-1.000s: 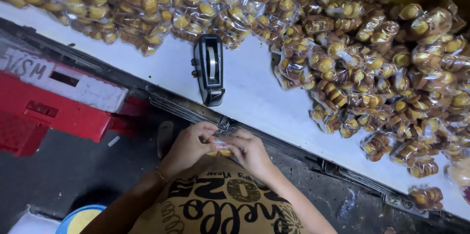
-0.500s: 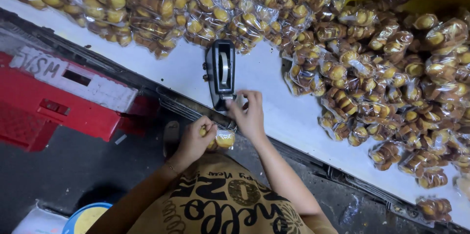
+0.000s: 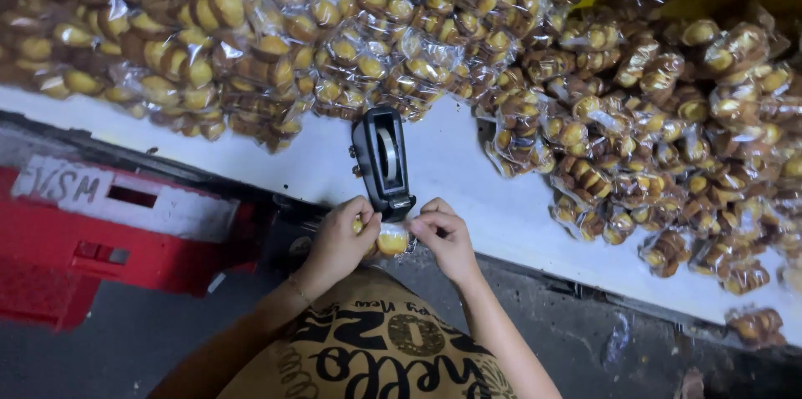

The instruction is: Sealing individual plastic bags of bread rolls using a manual tape sealer at a packaging station.

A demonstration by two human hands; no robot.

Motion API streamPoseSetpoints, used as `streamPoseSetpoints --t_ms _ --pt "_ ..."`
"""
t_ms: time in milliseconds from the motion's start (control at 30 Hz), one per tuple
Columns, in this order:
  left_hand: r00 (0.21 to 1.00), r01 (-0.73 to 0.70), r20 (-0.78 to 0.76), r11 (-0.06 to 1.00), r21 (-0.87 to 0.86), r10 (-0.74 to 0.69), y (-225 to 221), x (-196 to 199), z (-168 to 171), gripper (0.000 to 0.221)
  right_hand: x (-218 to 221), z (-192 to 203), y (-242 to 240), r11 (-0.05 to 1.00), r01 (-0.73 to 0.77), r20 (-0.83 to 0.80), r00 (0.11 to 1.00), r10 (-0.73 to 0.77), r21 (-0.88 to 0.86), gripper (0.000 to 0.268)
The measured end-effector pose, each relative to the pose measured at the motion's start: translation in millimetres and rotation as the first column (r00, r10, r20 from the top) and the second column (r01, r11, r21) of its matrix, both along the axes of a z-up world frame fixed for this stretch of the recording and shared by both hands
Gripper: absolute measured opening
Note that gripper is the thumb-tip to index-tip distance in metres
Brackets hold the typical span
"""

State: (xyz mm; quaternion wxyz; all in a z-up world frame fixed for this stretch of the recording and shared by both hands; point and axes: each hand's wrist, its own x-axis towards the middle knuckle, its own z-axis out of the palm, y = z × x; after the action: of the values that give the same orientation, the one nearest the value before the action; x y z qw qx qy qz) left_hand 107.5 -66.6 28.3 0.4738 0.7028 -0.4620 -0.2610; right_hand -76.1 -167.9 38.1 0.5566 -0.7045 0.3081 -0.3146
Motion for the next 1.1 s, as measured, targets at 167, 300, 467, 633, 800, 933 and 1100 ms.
streamPoseSetpoints --t_ms 167,300,467,633,800,933,1100 --pt "0.976 0.211 0.105 0.939 -0.273 -0.188 -29 -6 28 0.022 20 17 15 0.976 0.216 -0.042 0.976 -0.214 0.032 0.013" --pt "0.924 0.382 0.151 0.828 -0.411 -0.351 -59 -8 37 0.021 27 34 33 0.833 0.552 -0.01 0.834 -0.552 0.007 0.013" --pt "0.915 0.396 0.076 0.918 0.01 -0.396 -172 47 39 0.024 10 29 29 0.86 0.405 -0.16 0.914 -0.373 0.311 0.063" --pt "0.67 0.025 0.71 0.963 0.268 -0.215 -305 104 -23 0.055 -52 66 -16 0.812 0.401 -0.027 0.902 -0.431 0.424 0.028" --pt "0.66 0.304 0.72 0.953 0.004 -0.213 -304 77 9 0.011 -105 77 -61 0.663 0.629 0.58 0.384 -0.719 0.405 0.075" --pt "0.859 0.46 0.375 0.848 -0.262 -0.349 -238 38 34 0.012 -56 15 -60 0.794 0.582 0.273 0.745 -0.608 0.178 0.061" --pt "0.821 0.565 0.305 0.765 -0.309 -0.482 -153 -16 32 0.029 -34 -16 -51 0.806 0.343 0.328 0.782 -0.529 0.483 0.04"
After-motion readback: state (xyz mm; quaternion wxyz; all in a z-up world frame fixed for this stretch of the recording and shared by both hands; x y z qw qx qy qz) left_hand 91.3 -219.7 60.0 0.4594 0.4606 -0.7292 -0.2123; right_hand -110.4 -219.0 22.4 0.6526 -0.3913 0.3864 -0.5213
